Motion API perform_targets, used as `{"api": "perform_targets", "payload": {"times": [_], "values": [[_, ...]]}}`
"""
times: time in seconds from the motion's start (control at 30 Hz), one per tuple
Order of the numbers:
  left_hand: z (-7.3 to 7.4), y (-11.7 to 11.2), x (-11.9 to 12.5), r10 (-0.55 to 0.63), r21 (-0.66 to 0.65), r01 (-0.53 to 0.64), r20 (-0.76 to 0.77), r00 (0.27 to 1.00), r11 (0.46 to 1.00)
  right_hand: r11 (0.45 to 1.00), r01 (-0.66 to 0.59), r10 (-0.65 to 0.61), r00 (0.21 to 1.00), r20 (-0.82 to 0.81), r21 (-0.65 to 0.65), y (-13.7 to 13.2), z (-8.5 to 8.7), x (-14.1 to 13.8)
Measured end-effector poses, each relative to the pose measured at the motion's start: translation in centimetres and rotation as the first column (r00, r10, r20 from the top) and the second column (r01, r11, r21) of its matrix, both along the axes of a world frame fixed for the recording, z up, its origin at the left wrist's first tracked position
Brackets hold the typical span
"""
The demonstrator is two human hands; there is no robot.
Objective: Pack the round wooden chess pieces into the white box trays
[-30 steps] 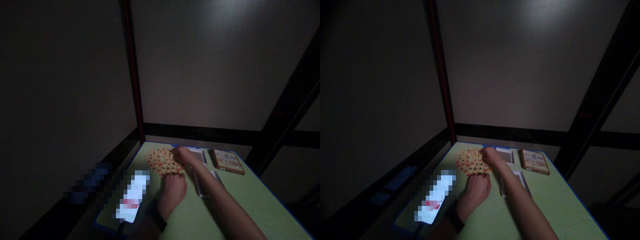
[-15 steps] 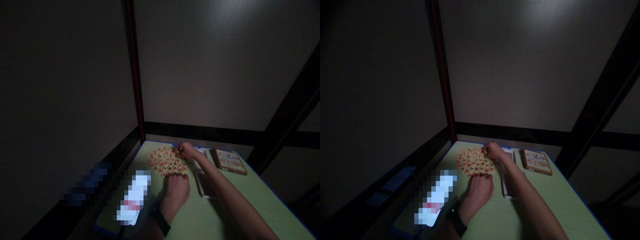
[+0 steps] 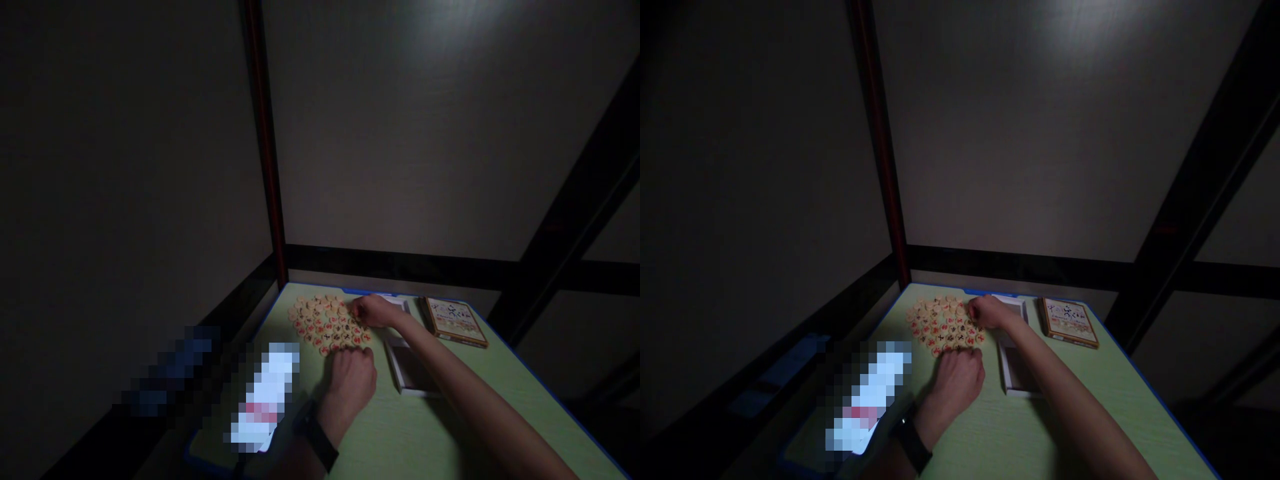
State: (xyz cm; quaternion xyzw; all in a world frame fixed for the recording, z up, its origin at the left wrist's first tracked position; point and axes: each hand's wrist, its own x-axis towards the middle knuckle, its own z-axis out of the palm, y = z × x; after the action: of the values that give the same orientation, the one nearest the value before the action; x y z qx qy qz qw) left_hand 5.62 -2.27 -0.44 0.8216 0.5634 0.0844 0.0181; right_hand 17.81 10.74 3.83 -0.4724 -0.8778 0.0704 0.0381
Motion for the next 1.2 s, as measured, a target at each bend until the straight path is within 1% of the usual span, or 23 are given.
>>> {"api": "perform_targets", "payload": {"times": [0.3, 0.47, 0.57, 0.67, 0.83, 0.9, 1.0, 1.1, 1.2], "values": [[0.2, -0.3, 0.0, 0.000, -0.013, 0.000, 0.008, 1.000, 1.000, 0.999, -0.036, 0.037, 0.998, 0.051, -0.024, 0.1, -0.1, 0.0], [0.1, -0.3, 0.0, -0.006, -0.015, 0.006, 0.017, 1.000, 1.000, 0.999, -0.042, 0.043, 0.995, 0.090, -0.012, 0.3, 0.4, -0.1], [0.1, -0.2, 0.0, -0.006, -0.014, 0.006, 0.019, 1.000, 1.000, 0.999, -0.024, 0.020, 0.997, 0.081, 0.047, 0.4, 0.6, -1.1], [0.3, -0.3, 0.0, 0.005, -0.020, -0.005, 0.014, 1.000, 1.000, 0.996, -0.028, 0.022, 0.998, 0.065, 0.090, 0.5, 0.4, -2.5], [0.7, -0.3, -0.1, 0.000, -0.042, 0.001, 0.029, 1.000, 0.999, 0.995, -0.053, 0.048, 0.997, 0.061, 0.079, 0.7, -0.7, -4.1], [0.7, -0.3, -0.1, 0.003, -0.045, -0.002, 0.025, 1.000, 0.999, 0.997, -0.054, 0.052, 0.998, 0.039, 0.062, 0.9, -0.8, -4.1], [0.5, -0.3, 0.0, 0.003, -0.033, -0.003, 0.017, 1.000, 0.999, 0.998, -0.044, 0.045, 0.999, -0.024, 0.038, 1.3, -0.4, -3.6], [0.3, -0.4, 0.0, -0.001, -0.023, 0.002, 0.023, 1.000, 1.000, 1.000, -0.018, 0.018, 0.995, -0.094, 0.000, 1.8, 0.1, -2.8], [0.3, -0.4, 0.0, -0.007, -0.028, 0.008, 0.034, 0.999, 1.000, 0.998, 0.008, -0.016, 0.990, -0.140, -0.055, 2.0, 0.2, -2.0]]}}
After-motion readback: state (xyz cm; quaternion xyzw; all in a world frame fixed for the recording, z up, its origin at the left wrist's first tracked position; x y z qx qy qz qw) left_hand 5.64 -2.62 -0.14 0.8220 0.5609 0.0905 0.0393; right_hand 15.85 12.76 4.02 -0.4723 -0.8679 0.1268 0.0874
